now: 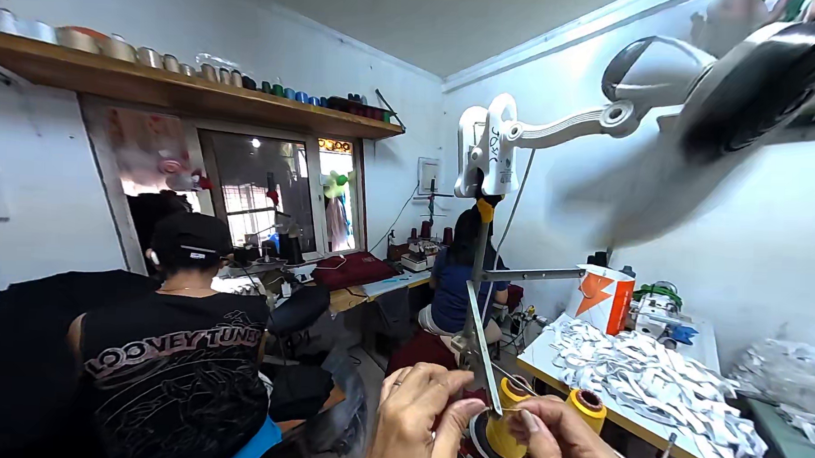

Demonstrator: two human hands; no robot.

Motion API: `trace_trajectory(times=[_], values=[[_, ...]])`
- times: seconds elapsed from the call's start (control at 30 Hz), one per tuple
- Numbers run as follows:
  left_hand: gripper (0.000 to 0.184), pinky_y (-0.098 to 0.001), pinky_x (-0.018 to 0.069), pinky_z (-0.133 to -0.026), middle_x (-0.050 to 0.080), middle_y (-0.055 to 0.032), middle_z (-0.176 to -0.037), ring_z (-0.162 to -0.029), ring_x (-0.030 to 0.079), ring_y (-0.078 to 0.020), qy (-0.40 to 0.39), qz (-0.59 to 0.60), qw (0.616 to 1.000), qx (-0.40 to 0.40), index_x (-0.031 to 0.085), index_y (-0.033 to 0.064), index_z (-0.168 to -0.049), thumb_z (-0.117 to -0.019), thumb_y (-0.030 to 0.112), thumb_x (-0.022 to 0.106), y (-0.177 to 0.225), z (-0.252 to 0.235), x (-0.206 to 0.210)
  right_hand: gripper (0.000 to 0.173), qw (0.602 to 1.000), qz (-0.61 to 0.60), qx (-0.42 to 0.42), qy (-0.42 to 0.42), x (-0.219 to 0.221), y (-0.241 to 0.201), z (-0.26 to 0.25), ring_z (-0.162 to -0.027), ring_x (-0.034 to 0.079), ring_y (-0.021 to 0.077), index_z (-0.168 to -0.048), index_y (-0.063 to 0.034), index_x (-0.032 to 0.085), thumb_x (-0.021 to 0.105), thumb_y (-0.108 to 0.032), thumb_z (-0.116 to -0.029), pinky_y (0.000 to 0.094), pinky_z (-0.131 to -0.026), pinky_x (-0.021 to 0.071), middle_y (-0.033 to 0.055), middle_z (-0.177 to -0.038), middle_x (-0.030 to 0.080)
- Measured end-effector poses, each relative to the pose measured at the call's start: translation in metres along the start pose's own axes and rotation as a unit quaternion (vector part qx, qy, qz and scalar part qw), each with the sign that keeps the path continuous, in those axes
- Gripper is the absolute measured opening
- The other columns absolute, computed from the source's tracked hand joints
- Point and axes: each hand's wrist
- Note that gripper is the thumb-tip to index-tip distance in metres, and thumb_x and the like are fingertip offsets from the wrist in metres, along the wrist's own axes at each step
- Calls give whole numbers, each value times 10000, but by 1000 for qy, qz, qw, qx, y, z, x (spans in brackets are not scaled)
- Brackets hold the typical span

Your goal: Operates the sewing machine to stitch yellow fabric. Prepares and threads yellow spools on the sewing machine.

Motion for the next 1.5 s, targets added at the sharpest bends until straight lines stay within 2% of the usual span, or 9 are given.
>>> trace_trajectory(times=[0.23, 0.37, 0.43, 0.53, 0.83, 0.97, 1.1, 1.33, 1.5], values=[[371, -405, 491, -944, 692, -25, -1043, -1006, 640, -131, 50, -4, 999, 20, 776, 172, -1147, -985, 473, 632, 16, -13, 16, 220, 983, -175, 42, 30, -28, -5, 10, -883, 692, 73, -1051, -156, 667, 461, -80, -1060, 273, -780, 603, -58, -1043, 710], [352, -437, 547, -843, 692, -47, -1083, -993, 664, -192, 66, -55, 996, -21, 760, 165, -1185, -915, 379, 685, 13, -19, 26, 196, 960, -276, 43, 19, -37, -21, 6, -1085, 722, 203, -1043, -156, 637, 446, -145, -1083, 342, -882, 617, 85, -1279, 704], [369, -422, 560, -811, 681, -37, -1102, -987, 663, -187, 67, -73, 994, -35, 745, 175, -1220, -873, 292, 702, 8, -17, 24, 187, 941, -333, 57, -5, -38, -31, 3, -1083, 736, 287, -1080, -130, 603, 421, -171, -1100, 415, -938, 608, 150, -1192, 740], [371, -397, 538, -816, 670, 5, -1080, -971, 646, -144, 57, -60, 995, -49, 742, 195, -1214, -901, 394, 726, 3, -10, 16, 166, 934, -349, 72, -26, -27, -34, 5, -859, 746, 208, -1082, -153, 579, 418, -186, -1106, 420, -889, 622, 39, -893, 724], [222, -389, 515, -826, 659, 6, -1080, -992, 630, -156, 14, -88, 996, 12, 805, 243, -1026, -880, 369, 695, 14, -14, 18, 176, 984, -131, 123, 17, -3, -25, 17, -575, 494, -15, -1061, -110, 502, 340, -40, -1061, 164, -557, 452, -126, -698, 507], [361, -410, 559, -758, 683, -27, -1109, -980, 672, -193, 47, -131, 990, 8, 752, 204, -1193, -838, 255, 715, 8, -13, 5, 141, 986, -68, 153, 0, 5, -15, 21, -563, 444, -20, -1053, -58, 508, 369, -39, -1044, 159, -524, 405, -106, -708, 472], [478, -477, 566, -788, 681, -76, -1144, -977, 673, -241, 62, -152, 984, -62, 702, 146, -1274, -865, 391, 739, -26, -5, -33, 143, 981, -54, 182, -46, 21, -9, 28, -571, 460, -6, -1060, -30, 525, 385, -49, -1039, 177, -533, 418, -79, -711, 481], [499, -477, 537, -787, 684, -58, -1081, -935, 663, -235, 66, -191, 976, -85, 725, 139, -1221, -866, 489, 719, -53, -7, -60, 178, 984, 27, 156, -83, 50, -4, 30, -596, 495, 16, -1072, 18, 560, 410, -72, -1038, 202, -555, 457, -17, -774, 525], [231, -478, 539, -753, 702, -41, -938, -855, 672, -219, 57, -183, 977, -90, 805, 138, -963, -932, 349, 715, -69, -6, -67, 237, 969, 208, 106, -86, 37, 9, 25, -611, 545, 93, -1090, 54, 590, 418, -95, -1023, 281, -573, 492, 64, -784, 577]])
Point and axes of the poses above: each hand's wrist, its own z-axis away from the middle knuckle, its own x-axis out of the palm, y = z × x
